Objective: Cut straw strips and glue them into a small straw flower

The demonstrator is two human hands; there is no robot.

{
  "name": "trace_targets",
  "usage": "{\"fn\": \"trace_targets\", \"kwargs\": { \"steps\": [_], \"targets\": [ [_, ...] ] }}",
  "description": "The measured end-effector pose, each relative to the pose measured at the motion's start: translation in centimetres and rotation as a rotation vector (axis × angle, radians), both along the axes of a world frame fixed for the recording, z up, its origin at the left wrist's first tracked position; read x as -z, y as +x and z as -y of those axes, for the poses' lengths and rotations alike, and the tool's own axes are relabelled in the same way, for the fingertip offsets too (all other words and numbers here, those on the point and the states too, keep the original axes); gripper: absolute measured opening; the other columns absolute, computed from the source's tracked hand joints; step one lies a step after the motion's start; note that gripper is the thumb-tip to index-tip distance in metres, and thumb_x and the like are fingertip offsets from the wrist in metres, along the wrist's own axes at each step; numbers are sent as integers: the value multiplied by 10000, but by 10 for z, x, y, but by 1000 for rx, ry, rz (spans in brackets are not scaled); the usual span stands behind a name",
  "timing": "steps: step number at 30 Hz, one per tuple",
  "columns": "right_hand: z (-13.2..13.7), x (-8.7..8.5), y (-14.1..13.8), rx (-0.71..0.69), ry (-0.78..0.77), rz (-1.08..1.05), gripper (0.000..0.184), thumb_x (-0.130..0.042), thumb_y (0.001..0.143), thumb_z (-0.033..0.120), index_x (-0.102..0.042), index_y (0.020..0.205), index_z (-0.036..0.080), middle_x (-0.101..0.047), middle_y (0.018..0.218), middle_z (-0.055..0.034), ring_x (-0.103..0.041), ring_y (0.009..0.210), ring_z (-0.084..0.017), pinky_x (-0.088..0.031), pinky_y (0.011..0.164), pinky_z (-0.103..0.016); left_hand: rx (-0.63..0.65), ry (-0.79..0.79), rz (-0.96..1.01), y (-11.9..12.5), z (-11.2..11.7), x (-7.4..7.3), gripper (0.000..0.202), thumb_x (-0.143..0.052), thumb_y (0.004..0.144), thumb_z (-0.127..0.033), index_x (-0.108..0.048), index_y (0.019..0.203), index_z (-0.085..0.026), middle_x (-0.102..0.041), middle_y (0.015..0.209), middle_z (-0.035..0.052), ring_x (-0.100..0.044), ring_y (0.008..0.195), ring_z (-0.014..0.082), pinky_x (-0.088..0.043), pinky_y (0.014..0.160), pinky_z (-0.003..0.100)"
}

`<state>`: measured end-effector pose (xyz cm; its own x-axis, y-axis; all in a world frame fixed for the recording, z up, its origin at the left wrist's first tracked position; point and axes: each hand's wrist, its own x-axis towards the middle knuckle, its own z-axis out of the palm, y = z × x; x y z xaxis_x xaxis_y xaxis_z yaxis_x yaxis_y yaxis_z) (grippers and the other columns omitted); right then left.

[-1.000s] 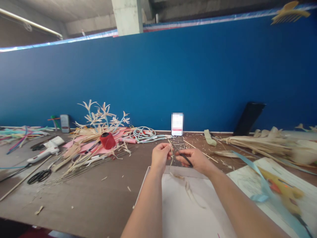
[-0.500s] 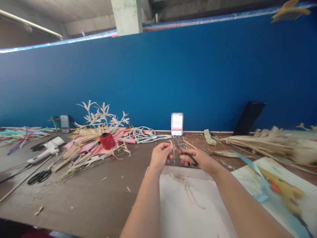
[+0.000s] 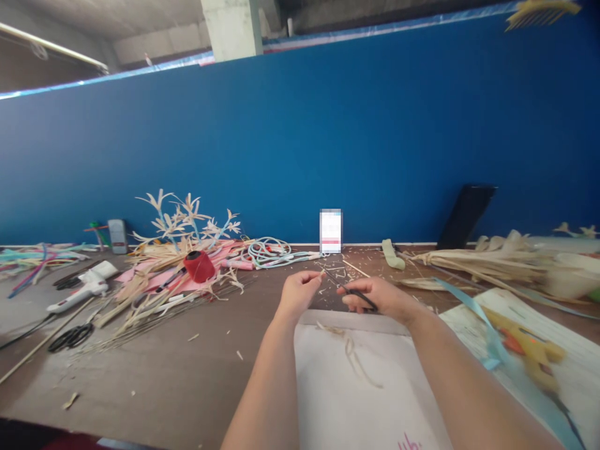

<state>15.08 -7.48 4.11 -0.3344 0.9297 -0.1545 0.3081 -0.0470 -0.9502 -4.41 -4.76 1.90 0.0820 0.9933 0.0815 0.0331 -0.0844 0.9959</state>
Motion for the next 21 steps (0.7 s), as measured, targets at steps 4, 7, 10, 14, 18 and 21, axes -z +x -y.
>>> {"fn": "trace_targets", "kwargs": {
  "steps": [4,7,10,14,18,21],
  "targets": [
    [-1,0,-1,12,29,19,454,-706,607,442,-679,961,159,-615,645,-29,-484,541,-107,-394,525,-241,5,29,-40,0,1,-1,298,-617,643,-337,-703,849,-140,-507,511,-20,-299,391,39,-187,374,176],
    [0,0,0,16,49,44,452,-694,616,461,-680,955,162,-593,600,-16,-472,527,-106,-389,528,-248,-5,41,-57,0,1,-1,293,-615,643,-338,-708,846,-149,-514,514,-19,-301,399,43,-196,379,179],
    [0,-1,0,8,65,54,438,-683,630,469,-678,933,154,-566,554,-3,-450,502,-97,-388,536,-255,-6,41,-62,0,0,-1,287,-613,646,-349,-708,837,-157,-501,508,-24,-300,397,42,-195,382,182],
    [-6,5,1,71,82,18,514,-684,615,489,-636,989,139,-579,581,-14,-483,509,-116,-395,540,-271,4,0,-22,0,-2,2,318,-628,639,-383,-701,854,-160,-457,480,-39,-279,378,32,-182,384,185],
    [-18,19,8,389,162,345,553,-717,524,522,-593,935,174,-608,591,-30,-525,519,-155,-350,495,-265,-6,-80,119,0,-4,3,359,-680,593,-392,-683,844,-135,-481,506,-32,-267,372,17,-171,377,181],
    [-23,25,15,527,238,703,438,-687,514,565,-568,737,207,-596,564,-36,-523,527,-175,-299,474,-266,7,-136,267,0,-4,1,355,-716,568,-357,-653,825,-119,-563,646,14,-329,408,9,-189,370,158]
  ]
}}
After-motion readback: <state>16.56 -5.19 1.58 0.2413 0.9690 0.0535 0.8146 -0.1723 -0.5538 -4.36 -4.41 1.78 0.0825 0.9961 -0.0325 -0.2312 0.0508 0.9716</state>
